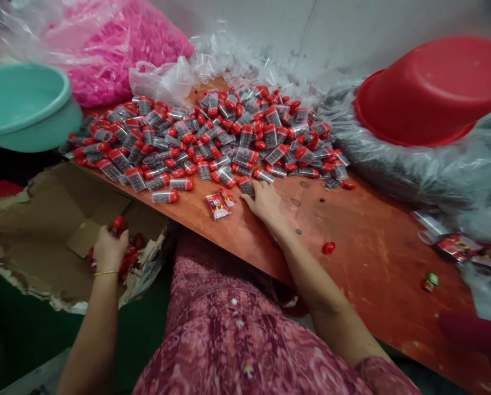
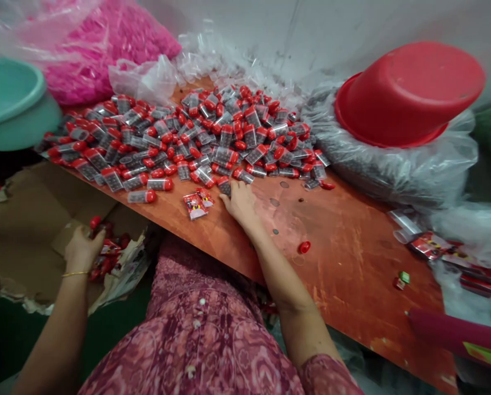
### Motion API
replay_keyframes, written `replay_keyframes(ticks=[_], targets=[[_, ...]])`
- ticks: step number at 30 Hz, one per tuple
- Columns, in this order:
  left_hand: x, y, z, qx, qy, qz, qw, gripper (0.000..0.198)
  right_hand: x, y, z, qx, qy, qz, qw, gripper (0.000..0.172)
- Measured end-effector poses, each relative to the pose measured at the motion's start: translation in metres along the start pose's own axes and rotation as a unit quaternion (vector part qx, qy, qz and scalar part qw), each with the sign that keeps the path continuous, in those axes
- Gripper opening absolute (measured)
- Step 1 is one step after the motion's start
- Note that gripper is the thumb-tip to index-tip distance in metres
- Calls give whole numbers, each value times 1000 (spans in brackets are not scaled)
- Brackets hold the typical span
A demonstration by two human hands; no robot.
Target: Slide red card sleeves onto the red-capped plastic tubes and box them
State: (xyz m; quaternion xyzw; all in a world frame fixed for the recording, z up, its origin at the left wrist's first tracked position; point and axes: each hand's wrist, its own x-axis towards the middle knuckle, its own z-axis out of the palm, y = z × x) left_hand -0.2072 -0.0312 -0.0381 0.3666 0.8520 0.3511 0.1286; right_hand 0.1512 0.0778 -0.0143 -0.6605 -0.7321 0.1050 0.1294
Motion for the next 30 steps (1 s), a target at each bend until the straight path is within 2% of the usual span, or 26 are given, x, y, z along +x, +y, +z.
replay_keyframes(ticks=[2, 3, 6, 9, 11, 14, 16, 19, 21, 22, 25, 27, 28, 30], targets=[[-1, -1, 3, 33, 75, 49, 995, 23, 1, -1, 3, -17, -21, 12, 1000, 36], [-8, 8, 9, 19, 75, 92, 993, 23, -1, -2, 4, -17, -23, 21, 999, 34], [-46, 59, 42, -46, -42, 252, 966, 24, -13, -2, 7, -25, -18, 33, 999, 29], [-78, 118, 82, -10, -91, 319, 943, 31, -22, 0, 10, -38, -10, 29, 999, 30], [-85, 145, 105, 43, -116, 315, 941, 35, -25, 2, 11, -35, -14, 27, 999, 33], [-82, 162, 125, 86, -154, 295, 939, 27, -29, 5, 10, -18, -23, 23, 999, 34], [-77, 162, 129, 71, -172, 290, 939, 19, -33, 5, 8, 9, -11, 10, 1000, 31], [-76, 160, 124, -10, -164, 292, 942, 17, -42, 0, 9, 116, 59, -20, 991, 27], [-79, 160, 117, -94, -163, 288, 939, 17, -47, -9, 11, 241, 94, -26, 966, 31], [-82, 161, 114, -144, -175, 279, 933, 17, -49, -14, 13, 313, 91, -22, 945, 33], [-93, 166, 107, -286, -241, 228, 899, 20, -50, -26, 18, 502, 42, 16, 864, 33], [-100, 169, 105, -341, -273, 194, 878, 20, -50, -30, 19, 564, 29, 46, 824, 30], [-104, 169, 105, -354, -281, 175, 875, 20, -51, -30, 19, 577, 32, 59, 814, 30], [-111, 169, 106, -363, -285, 128, 878, 24, -52, -29, 18, 576, 47, 73, 813, 31]])
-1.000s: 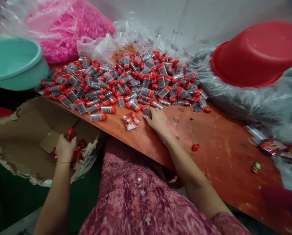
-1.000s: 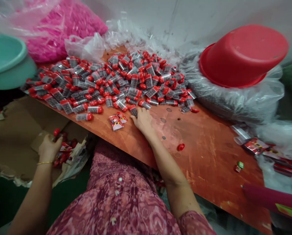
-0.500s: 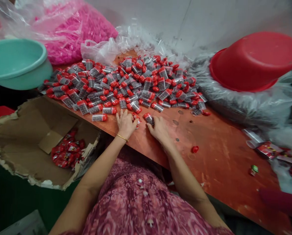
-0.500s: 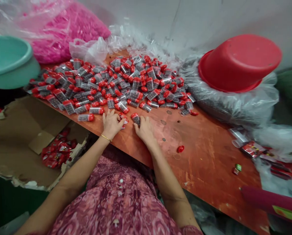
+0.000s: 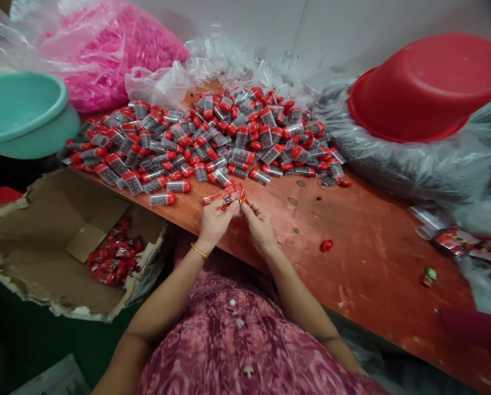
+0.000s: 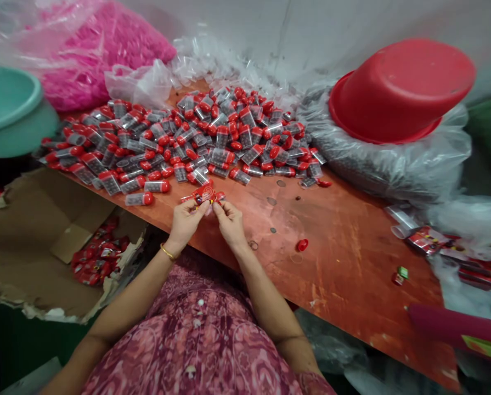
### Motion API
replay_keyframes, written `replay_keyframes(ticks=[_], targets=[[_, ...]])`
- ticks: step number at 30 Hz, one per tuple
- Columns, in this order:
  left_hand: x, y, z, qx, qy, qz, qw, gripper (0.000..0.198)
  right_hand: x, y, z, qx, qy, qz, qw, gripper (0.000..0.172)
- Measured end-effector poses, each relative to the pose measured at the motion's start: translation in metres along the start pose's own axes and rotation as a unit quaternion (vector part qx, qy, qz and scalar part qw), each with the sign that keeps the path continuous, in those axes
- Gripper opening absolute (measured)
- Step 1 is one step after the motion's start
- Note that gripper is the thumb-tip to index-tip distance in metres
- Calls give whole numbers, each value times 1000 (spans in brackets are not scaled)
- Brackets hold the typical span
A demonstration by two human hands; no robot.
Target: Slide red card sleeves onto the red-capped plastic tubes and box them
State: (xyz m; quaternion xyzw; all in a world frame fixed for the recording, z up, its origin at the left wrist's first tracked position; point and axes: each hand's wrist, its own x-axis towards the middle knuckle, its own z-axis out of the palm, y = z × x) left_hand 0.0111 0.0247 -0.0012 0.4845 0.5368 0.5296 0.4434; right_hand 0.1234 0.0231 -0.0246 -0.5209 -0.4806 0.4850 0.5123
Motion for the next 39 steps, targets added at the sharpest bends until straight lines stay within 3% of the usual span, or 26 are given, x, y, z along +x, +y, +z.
replay_keyframes(ticks=[6, 11, 14, 17, 19, 20, 22, 25, 27, 30, 34, 39], targets=[[-12, -5, 11, -118, 5, -131, 984, 34, -8, 6, -4, -105, 71, -40, 991, 35], [-9, -6, 2, -164, 47, -151, 974, 31, -8, 4, -13, -198, -26, -120, 973, 30], [-2, -4, -7, -176, 57, -149, 971, 32, 0, -2, -22, -387, -26, -134, 912, 33], [2, 1, -11, -235, 38, -202, 950, 33, 11, -6, -27, -551, -28, -79, 830, 39], [4, 5, -12, -262, 32, -249, 932, 31, 15, -6, -29, -582, -49, -54, 810, 34], [4, 6, -12, -271, 31, -266, 925, 30, 16, -5, -31, -571, -53, -51, 818, 30], [4, 8, -13, -284, 26, -283, 916, 28, 12, -3, -36, -495, -50, -57, 866, 28], [4, 9, -15, -293, 13, -297, 909, 28, -5, -5, -48, -285, -32, -71, 955, 31], [3, 9, -14, -294, 12, -307, 905, 29, -20, -10, -53, -160, -26, -49, 986, 32], [0, 9, -8, -296, 7, -318, 901, 31, -40, -18, -53, -37, -61, 37, 997, 39], [-6, 11, -1, -294, -10, -316, 902, 32, -50, -25, -41, 28, -94, 151, 984, 54], [-9, 10, -3, -267, -9, -287, 920, 36, -48, -25, -32, 44, -77, 180, 980, 53]])
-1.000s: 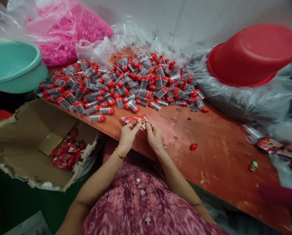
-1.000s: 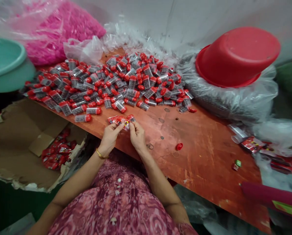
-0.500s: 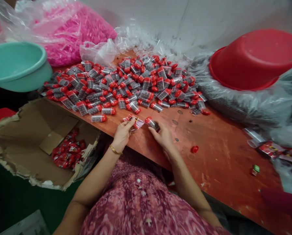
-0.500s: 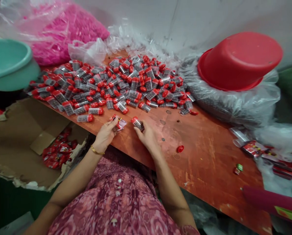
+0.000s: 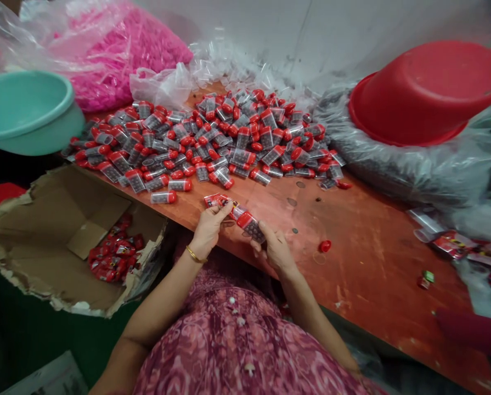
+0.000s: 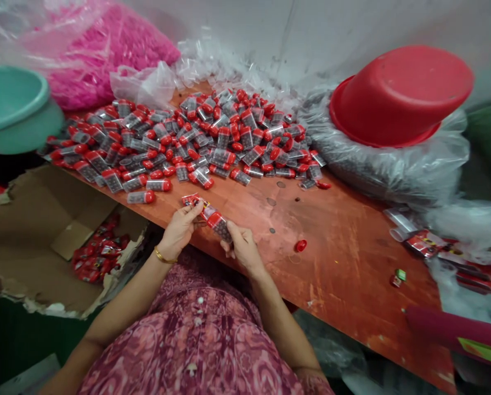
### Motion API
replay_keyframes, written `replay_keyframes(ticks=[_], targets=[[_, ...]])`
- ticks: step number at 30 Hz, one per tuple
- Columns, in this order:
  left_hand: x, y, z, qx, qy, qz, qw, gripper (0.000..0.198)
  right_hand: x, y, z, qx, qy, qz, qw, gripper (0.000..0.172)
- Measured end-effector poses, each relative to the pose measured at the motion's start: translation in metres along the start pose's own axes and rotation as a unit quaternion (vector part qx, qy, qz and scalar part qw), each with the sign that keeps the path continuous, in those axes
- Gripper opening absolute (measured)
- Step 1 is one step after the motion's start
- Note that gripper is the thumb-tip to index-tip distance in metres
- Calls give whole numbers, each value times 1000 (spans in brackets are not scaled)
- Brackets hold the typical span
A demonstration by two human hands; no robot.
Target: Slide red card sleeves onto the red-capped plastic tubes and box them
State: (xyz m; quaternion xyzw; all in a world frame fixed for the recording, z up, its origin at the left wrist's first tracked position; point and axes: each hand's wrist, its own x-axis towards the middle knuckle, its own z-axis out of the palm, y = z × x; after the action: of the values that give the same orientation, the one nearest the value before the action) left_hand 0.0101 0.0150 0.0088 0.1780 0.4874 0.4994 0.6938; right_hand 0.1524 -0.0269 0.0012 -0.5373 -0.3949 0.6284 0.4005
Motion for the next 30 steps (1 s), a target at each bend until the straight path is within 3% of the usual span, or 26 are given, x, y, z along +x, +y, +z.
replay_keyframes(ticks=[5, 12, 16, 21, 25, 30], targets=[[1, -1, -3, 54, -29, 46, 997, 37, 3, 1, -3, -10, -19, 18, 1000, 51], [-1, -6, 1, 76, -82, 72, 991, 39, 4, 0, 0, 61, 0, 14, 998, 52], [-4, -14, 5, 54, -93, 52, 993, 38, 6, 3, 1, 56, 1, 6, 998, 51], [-4, -28, 7, 3, -106, 48, 993, 37, 7, 15, 22, 68, 95, -58, 991, 55], [-5, -36, 8, -11, -112, 50, 992, 34, 6, 22, 38, 52, 132, -96, 985, 58], [-6, -31, 8, -12, -106, 62, 992, 29, 7, 12, 29, -35, 98, -84, 991, 59]])
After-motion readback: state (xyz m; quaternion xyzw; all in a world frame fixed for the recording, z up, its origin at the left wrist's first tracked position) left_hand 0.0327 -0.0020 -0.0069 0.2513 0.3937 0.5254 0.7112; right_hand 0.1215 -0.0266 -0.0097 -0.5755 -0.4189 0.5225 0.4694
